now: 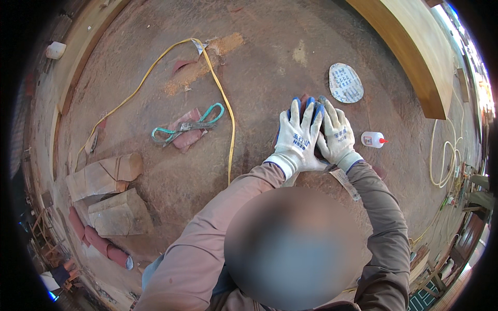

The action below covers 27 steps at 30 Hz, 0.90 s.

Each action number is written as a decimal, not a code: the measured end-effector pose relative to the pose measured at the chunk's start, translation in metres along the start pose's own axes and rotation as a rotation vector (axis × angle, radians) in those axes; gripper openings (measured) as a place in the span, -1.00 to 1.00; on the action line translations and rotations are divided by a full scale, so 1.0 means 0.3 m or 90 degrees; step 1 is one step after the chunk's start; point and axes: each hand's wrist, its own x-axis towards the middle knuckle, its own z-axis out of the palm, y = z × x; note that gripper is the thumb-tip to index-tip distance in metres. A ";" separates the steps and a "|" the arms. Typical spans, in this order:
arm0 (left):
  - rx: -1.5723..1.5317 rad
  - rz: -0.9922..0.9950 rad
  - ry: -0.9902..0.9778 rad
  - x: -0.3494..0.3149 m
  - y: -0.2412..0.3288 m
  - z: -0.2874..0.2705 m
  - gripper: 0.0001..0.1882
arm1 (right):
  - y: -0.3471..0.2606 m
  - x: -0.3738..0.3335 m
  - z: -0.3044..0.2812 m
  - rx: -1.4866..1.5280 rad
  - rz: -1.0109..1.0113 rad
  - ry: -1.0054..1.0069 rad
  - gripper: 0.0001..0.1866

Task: The person prepares a handheld orbital sander by removing an old sanding pad, applying glue to a new pad, and attaching it to the sander. They then trim the excess sandpaper with scissors and organize the power cord.

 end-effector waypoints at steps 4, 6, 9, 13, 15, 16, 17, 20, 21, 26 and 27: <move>0.012 -0.002 -0.008 0.001 0.000 -0.004 0.45 | -0.005 0.004 -0.005 -0.010 -0.003 0.007 -0.25; 0.007 -0.001 -0.010 0.000 0.001 -0.006 0.44 | -0.005 0.002 -0.006 -0.010 -0.005 0.005 -0.25; 0.007 -0.003 0.004 -0.005 -0.001 -0.010 0.43 | -0.007 0.005 -0.011 -0.003 -0.010 0.005 -0.26; -0.005 0.009 0.016 -0.004 -0.005 -0.004 0.42 | -0.008 0.006 -0.012 -0.010 -0.008 0.001 -0.25; -0.005 0.007 0.002 -0.005 -0.006 -0.009 0.41 | -0.013 0.010 -0.017 -0.005 -0.012 -0.001 -0.24; -0.007 0.008 0.003 -0.005 -0.008 -0.009 0.40 | -0.016 0.012 -0.018 -0.003 -0.013 0.000 -0.24; -0.010 0.009 0.003 -0.006 -0.010 -0.012 0.40 | -0.018 0.014 -0.020 -0.001 -0.014 0.001 -0.24; -0.012 0.006 -0.006 -0.008 -0.011 -0.013 0.39 | -0.018 0.014 -0.017 -0.002 -0.020 0.006 -0.23; -0.013 0.006 -0.004 -0.010 -0.012 -0.011 0.38 | -0.020 0.013 -0.018 -0.003 -0.021 0.008 -0.23; -0.012 0.004 -0.016 -0.015 -0.012 -0.017 0.38 | -0.019 0.011 -0.014 -0.007 -0.006 -0.010 -0.20; -0.008 0.003 -0.016 -0.015 -0.014 -0.015 0.38 | -0.019 0.013 -0.013 -0.012 -0.008 -0.011 -0.20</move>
